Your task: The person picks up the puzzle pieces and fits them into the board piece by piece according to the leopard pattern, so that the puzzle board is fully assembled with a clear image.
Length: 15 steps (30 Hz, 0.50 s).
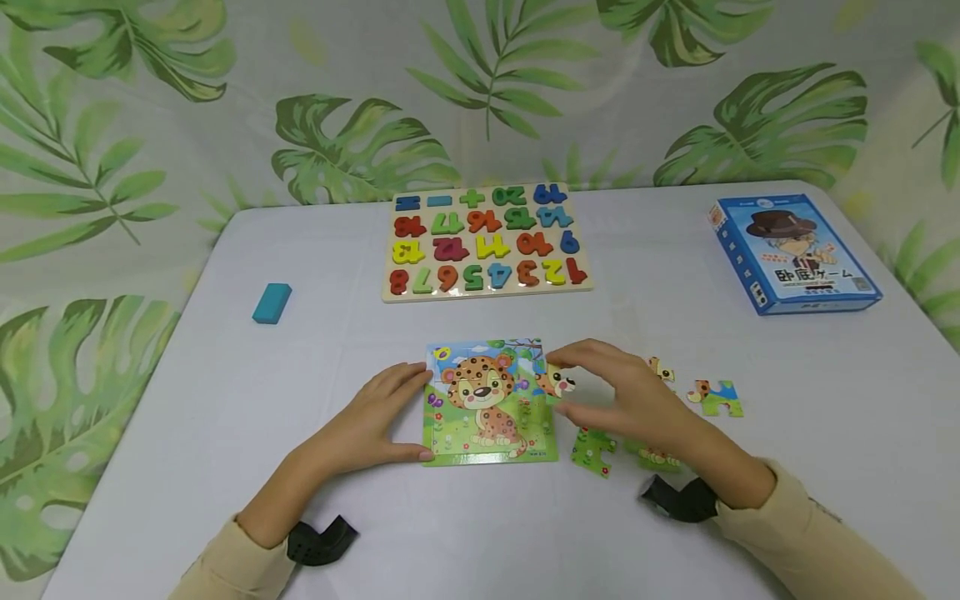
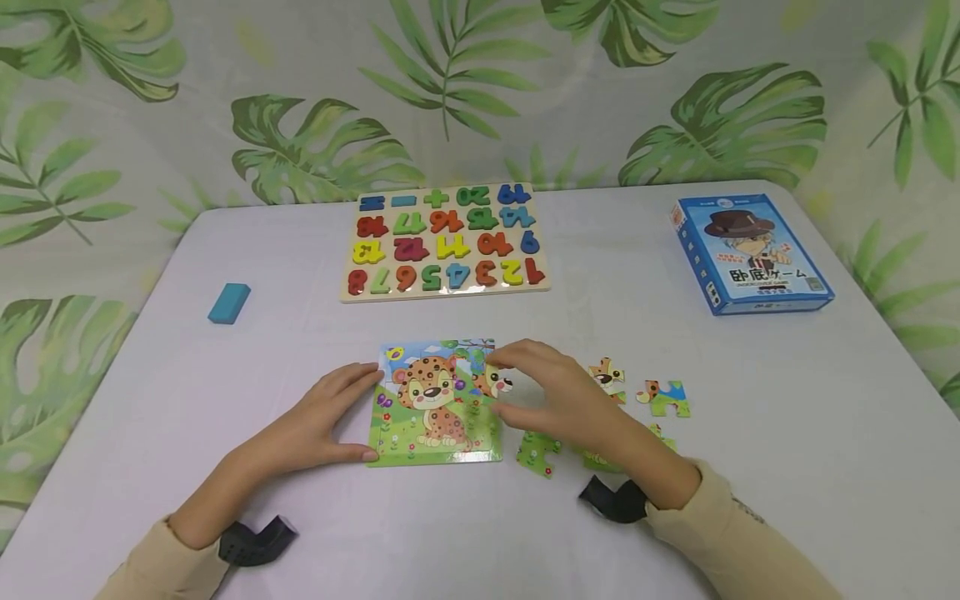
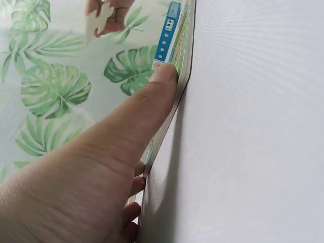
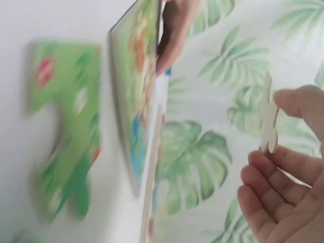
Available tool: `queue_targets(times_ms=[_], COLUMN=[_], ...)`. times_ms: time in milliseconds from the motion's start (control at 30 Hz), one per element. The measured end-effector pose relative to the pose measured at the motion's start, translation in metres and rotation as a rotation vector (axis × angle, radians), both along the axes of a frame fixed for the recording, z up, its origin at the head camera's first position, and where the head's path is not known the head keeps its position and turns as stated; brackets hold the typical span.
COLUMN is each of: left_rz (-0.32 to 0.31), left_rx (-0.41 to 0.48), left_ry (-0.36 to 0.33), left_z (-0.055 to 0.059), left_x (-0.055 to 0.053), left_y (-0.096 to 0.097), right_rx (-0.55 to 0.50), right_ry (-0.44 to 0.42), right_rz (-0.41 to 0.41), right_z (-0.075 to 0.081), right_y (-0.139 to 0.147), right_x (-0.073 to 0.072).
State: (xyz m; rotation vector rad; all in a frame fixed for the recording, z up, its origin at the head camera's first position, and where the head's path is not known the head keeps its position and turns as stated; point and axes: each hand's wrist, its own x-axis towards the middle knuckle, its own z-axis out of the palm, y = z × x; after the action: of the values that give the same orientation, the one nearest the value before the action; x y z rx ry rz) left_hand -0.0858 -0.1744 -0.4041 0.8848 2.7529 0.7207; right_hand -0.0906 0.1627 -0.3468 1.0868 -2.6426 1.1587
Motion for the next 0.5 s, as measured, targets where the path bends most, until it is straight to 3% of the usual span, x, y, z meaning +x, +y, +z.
queue_targets(times_ms=[200, 500], left_rz=[-0.008, -0.031], left_rx=[0.013, 0.004], left_ry=[0.027, 0.064], left_z=[0.000, -0.002], left_x=[0.000, -0.002], left_y=[0.000, -0.001], right_rx=[-0.043, 0.094], right_ry=[-0.017, -0.140], right_rz=[0.044, 0.050], right_z=[-0.004, -0.036], right_y=[-0.043, -0.081], right_x=[-0.002, -0.008])
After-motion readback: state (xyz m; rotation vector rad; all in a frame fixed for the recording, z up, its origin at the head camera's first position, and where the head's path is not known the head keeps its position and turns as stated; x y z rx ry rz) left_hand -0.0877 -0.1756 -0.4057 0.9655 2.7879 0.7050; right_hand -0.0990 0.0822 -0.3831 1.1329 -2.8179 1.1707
